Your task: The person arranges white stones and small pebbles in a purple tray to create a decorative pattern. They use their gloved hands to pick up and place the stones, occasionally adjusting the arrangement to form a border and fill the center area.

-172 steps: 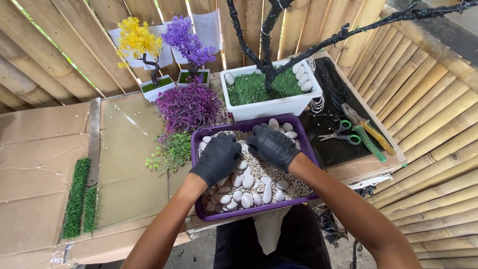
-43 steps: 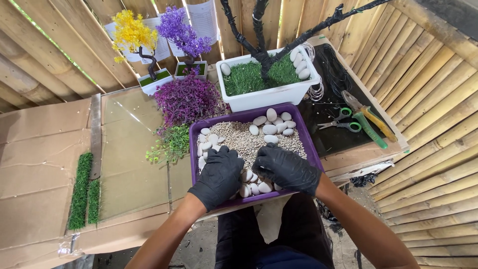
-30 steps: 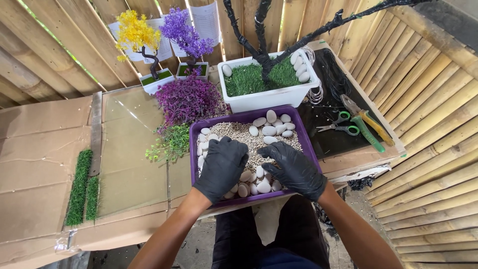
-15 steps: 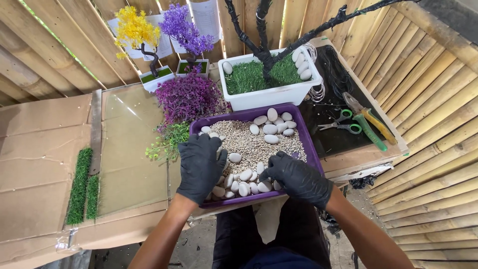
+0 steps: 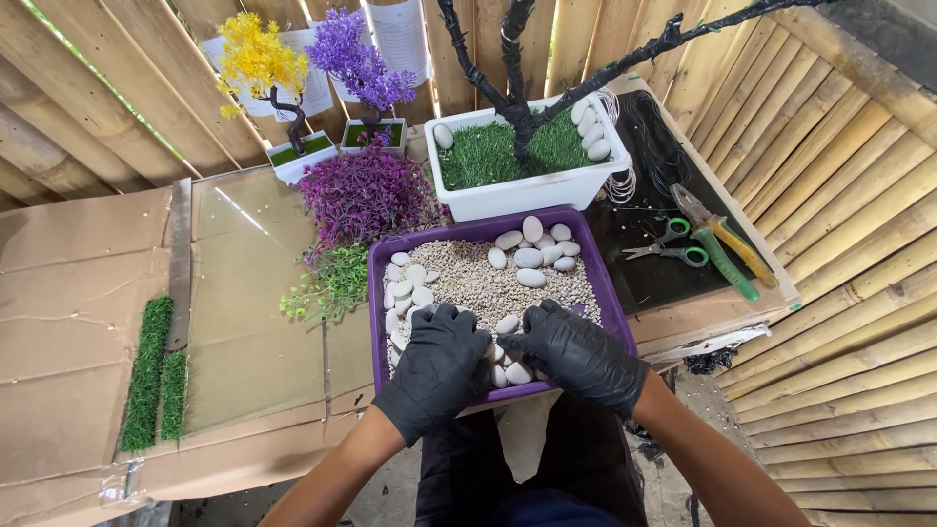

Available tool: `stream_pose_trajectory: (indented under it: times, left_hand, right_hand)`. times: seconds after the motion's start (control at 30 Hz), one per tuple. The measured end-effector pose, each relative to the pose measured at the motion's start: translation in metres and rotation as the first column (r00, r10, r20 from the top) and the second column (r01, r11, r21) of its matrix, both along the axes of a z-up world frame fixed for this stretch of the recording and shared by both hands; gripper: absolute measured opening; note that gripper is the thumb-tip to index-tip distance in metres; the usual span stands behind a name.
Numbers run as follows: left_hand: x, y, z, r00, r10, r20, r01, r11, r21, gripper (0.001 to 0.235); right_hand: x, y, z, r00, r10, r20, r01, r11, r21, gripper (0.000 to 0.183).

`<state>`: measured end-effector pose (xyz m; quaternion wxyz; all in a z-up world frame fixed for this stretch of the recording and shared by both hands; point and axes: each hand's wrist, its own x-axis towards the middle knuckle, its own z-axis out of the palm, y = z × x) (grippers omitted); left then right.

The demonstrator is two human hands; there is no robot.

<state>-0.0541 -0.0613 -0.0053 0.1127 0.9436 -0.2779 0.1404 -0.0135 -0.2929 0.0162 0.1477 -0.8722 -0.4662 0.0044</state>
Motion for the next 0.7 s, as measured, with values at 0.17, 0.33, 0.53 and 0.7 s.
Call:
stream_pose_trajectory:
  times: [0.17,0.33,0.53,0.7]
  left_hand:
    - [0.011,0.009,-0.028,0.998,-0.042,0.044,0.039,0.996,0.076,0.027]
    - [0.013,0.040,-0.013,0.996,0.049,0.070,-0.048,0.999,-0.025,0.037]
    - [0.025,0.080,-0.032,0.993,0.095,0.077,-0.094,0.995,-0.013,0.063]
    - [-0.007,0.029,0.056,0.991,0.120,0.054,-0.121,0.993,0.003,0.038]
  right_hand:
    - [0.001,-0.006,-0.004,0.997,-0.014,-0.077,0.016,0.999,0.031,0.028]
    - [0.005,-0.025,-0.012,0.993,0.018,-0.118,-0.013,0.999,0.045,0.019]
    - [0.011,-0.029,-0.022,1.000,0.015,-0.024,-0.015,1.000,0.004,0.016]
    - [-0.013,-0.013,0.025,0.985,-0.027,-0.173,0.046,0.993,0.106,0.014]
